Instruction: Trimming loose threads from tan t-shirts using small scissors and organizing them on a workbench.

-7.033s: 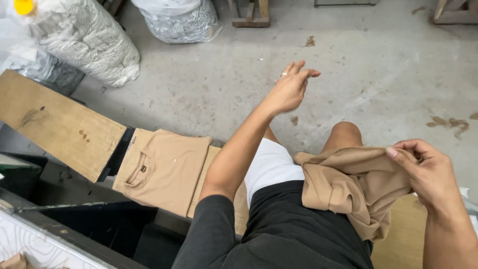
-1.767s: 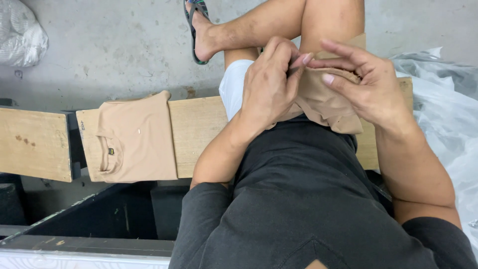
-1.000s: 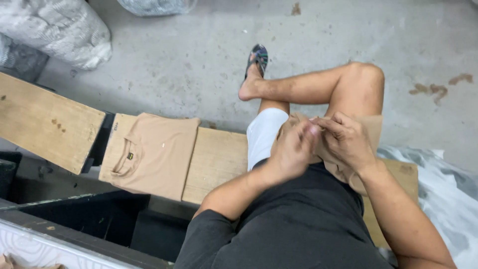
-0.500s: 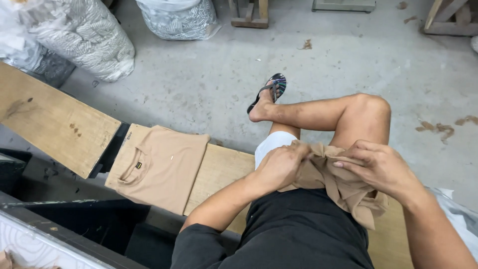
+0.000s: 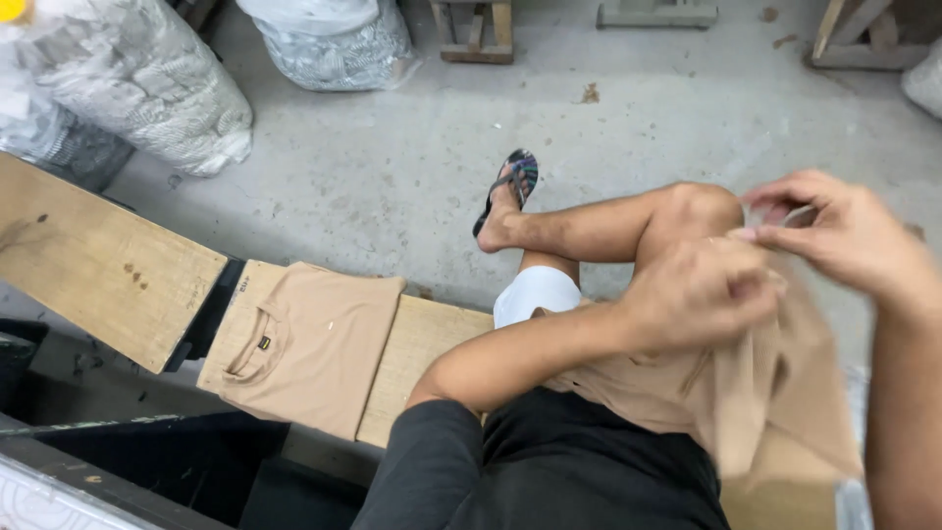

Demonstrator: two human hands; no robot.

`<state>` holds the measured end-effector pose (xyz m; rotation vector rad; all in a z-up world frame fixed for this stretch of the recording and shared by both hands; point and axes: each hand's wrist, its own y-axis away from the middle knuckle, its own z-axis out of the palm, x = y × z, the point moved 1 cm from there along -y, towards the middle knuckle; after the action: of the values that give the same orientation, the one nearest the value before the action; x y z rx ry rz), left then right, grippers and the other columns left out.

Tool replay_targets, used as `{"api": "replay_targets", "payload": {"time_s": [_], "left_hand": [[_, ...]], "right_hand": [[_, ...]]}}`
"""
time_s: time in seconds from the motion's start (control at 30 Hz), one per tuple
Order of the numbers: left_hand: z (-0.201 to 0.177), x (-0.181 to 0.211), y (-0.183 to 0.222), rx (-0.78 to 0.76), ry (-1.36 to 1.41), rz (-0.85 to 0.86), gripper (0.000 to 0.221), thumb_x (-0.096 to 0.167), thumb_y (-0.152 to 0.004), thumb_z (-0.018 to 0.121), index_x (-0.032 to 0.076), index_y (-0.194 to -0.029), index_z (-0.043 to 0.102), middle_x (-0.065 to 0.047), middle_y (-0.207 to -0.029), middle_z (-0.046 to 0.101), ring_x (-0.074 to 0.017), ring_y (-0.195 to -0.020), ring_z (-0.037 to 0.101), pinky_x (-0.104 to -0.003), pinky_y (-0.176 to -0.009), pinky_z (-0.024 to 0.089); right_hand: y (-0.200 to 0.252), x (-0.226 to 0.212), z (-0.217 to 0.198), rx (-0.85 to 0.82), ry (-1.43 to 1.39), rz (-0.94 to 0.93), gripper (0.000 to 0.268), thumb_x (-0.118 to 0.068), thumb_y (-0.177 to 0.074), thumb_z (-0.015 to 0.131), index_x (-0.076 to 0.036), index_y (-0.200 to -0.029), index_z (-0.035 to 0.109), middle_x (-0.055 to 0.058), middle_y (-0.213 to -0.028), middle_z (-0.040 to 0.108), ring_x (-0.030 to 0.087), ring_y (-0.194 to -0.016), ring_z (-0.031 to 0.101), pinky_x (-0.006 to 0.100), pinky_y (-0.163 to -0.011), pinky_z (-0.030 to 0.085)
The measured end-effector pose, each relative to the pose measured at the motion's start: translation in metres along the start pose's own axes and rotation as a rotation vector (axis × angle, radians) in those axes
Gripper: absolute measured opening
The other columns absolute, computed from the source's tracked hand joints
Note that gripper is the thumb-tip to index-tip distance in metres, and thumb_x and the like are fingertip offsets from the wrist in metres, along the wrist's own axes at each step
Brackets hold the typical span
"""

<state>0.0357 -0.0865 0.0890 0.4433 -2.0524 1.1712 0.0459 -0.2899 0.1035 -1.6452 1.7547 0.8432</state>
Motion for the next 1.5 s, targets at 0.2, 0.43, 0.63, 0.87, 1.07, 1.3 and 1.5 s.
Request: {"api": "replay_targets", "payload": {"time_s": [0.2, 0.43, 0.63, 0.87, 1.07, 1.3, 1.5], "left_hand": [[-0.015, -0.031, -0.001, -0.226, -0.072, -0.562, 0.043, 0.055, -0.081, 0.054, 0.014, -0.070, 0.048, -0.003, -0.067, 0.055, -0.0141, -0.072, 0.054, -0.038, -0.071, 0.046], [-0.024, -0.010, 0.010, -0.195, -0.058, -0.329, 0.028, 0.033, -0.081, 0.064, 0.014, -0.073, 0.044, -0.017, -0.063, 0.057, -0.0420, -0.069, 0.067, -0.050, -0.059, 0.047], [-0.021, -0.015, 0.012, -0.087, -0.034, -0.223, 0.027, 0.030, -0.083, 0.063, 0.015, -0.073, 0.043, -0.013, -0.063, 0.051, -0.0413, -0.070, 0.064, -0.046, -0.058, 0.046], [-0.006, -0.011, 0.030, 0.055, -0.164, -0.078, 0.024, 0.024, -0.087, 0.065, 0.019, -0.077, 0.044, 0.000, -0.077, 0.057, -0.0272, -0.081, 0.066, -0.037, -0.063, 0.050], [-0.012, 0.016, 0.034, 0.260, -0.175, 0.117, 0.028, 0.010, -0.092, 0.065, 0.017, -0.074, 0.045, 0.000, -0.081, 0.061, -0.0261, -0.075, 0.067, -0.032, -0.063, 0.051], [-0.082, -0.053, 0.030, 0.651, -0.542, 0.279, 0.021, -0.012, -0.095, 0.046, 0.000, -0.077, 0.043, -0.023, -0.094, 0.070, -0.0331, -0.081, 0.067, -0.039, -0.068, 0.054], [-0.071, -0.045, 0.060, 0.497, 1.154, -0.580, 0.034, 0.007, -0.099, 0.064, 0.019, -0.081, 0.038, 0.009, -0.059, 0.030, -0.0038, -0.040, 0.031, -0.020, -0.030, 0.030]], "right_hand": [[0.098, 0.037, 0.134, 0.584, 0.002, -0.382, 0.035, -0.004, -0.088, 0.074, 0.003, -0.115, 0.053, 0.023, -0.118, 0.048, 0.038, -0.117, 0.050, 0.045, -0.109, 0.040], [0.082, 0.035, 0.154, 0.720, 0.061, -0.369, 0.017, -0.015, -0.108, 0.065, -0.004, -0.109, 0.052, 0.012, -0.099, 0.053, 0.033, -0.086, 0.060, 0.042, -0.083, 0.051], [0.093, 0.036, 0.144, 0.672, -0.132, -0.389, 0.014, 0.014, -0.099, 0.047, 0.003, -0.104, 0.052, 0.018, -0.097, 0.049, 0.039, -0.083, 0.059, 0.041, -0.078, 0.051], [0.116, 0.050, 0.117, 0.445, -0.164, -0.212, 0.017, 0.002, -0.094, 0.048, -0.007, -0.093, 0.062, 0.012, -0.090, 0.059, 0.029, -0.087, 0.060, 0.040, -0.084, 0.050], [0.128, -0.001, 0.088, 0.411, -0.308, -0.292, 0.015, -0.006, -0.084, 0.050, -0.008, -0.076, 0.062, 0.003, -0.055, 0.045, 0.012, -0.049, 0.038, 0.027, -0.051, 0.036], [0.120, -0.016, 0.100, 0.455, 0.321, -0.441, 0.010, -0.004, -0.104, 0.066, 0.001, -0.096, 0.066, 0.011, -0.093, 0.071, 0.029, -0.087, 0.067, 0.038, -0.079, 0.051], [0.116, 0.040, 0.127, 0.357, -0.027, -0.165, 0.012, -0.018, -0.093, 0.073, -0.007, -0.091, 0.071, 0.019, -0.079, 0.071, 0.045, -0.077, 0.069, 0.046, -0.067, 0.053]]}}
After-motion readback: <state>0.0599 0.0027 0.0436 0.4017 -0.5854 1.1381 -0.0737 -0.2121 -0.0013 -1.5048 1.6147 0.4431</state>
